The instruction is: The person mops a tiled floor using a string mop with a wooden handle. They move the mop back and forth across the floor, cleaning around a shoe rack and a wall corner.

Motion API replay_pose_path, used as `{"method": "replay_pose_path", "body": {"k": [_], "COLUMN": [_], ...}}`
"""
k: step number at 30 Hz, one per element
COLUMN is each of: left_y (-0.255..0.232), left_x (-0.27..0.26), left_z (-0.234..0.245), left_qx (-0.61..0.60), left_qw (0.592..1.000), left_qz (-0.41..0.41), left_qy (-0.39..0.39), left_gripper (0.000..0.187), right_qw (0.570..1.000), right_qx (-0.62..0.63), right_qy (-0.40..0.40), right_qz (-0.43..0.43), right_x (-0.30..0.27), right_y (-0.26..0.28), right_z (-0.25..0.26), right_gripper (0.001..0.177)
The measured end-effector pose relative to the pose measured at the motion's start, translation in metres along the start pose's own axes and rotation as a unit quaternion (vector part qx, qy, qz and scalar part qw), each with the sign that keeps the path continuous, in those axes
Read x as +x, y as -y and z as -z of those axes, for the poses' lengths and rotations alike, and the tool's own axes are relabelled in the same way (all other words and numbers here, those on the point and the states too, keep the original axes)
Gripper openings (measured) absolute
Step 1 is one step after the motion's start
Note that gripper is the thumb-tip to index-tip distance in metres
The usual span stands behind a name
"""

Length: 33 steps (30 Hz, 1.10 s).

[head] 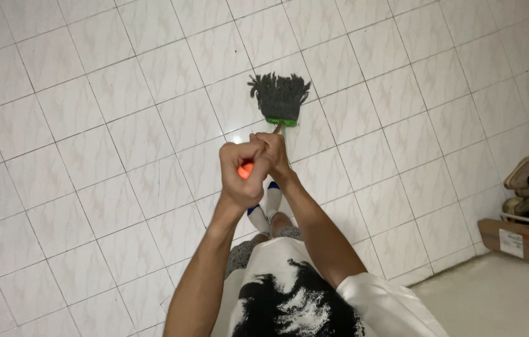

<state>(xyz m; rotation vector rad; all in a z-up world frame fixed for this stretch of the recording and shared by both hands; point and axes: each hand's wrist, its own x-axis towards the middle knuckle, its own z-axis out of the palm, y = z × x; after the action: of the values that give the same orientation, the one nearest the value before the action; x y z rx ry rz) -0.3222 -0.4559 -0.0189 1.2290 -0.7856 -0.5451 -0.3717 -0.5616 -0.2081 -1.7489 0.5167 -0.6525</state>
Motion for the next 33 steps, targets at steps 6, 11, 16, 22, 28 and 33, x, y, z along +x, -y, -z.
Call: {"method": "replay_pose_path", "body": {"k": [6, 11, 16, 22, 28, 33], "left_y": [-0.031, -0.027, -0.015, -0.008, 0.010, 0.048], "left_x": [0.019, 0.035, 0.050, 0.050, 0.048, 0.057], "left_z": [0.006, 0.003, 0.000, -0.014, -0.074, -0.112], "left_qx": [-0.052, -0.047, -0.086, -0.056, 0.001, 0.022], "left_qw": [0.996, 0.995, 0.991, 0.998, 0.997, 0.998], "left_qz": [0.071, 0.093, 0.096, 0.038, -0.061, -0.063], "left_qy": [0.013, -0.003, -0.040, -0.014, 0.039, -0.015], "left_gripper": [0.042, 0.043, 0.042, 0.038, 0.038, 0.039], "right_qw": [0.998, 0.993, 0.989, 0.981, 0.962, 0.966], "right_qx": [-0.010, -0.095, -0.137, -0.089, -0.063, -0.132], "right_qy": [-0.051, -0.070, -0.058, -0.092, -0.093, -0.060], "right_qz": [0.026, 0.007, -0.017, 0.148, 0.249, 0.212], "right_x": [-0.033, -0.054, -0.034, -0.012, 0.034, 0.074], "right_y": [0.011, -0.006, 0.001, 0.008, -0.017, -0.064], "right_z": [-0.018, -0.023, -0.014, 0.010, 0.071, 0.118], "right_gripper": [0.033, 0.034, 0.021, 0.009, 0.022, 0.037]}}
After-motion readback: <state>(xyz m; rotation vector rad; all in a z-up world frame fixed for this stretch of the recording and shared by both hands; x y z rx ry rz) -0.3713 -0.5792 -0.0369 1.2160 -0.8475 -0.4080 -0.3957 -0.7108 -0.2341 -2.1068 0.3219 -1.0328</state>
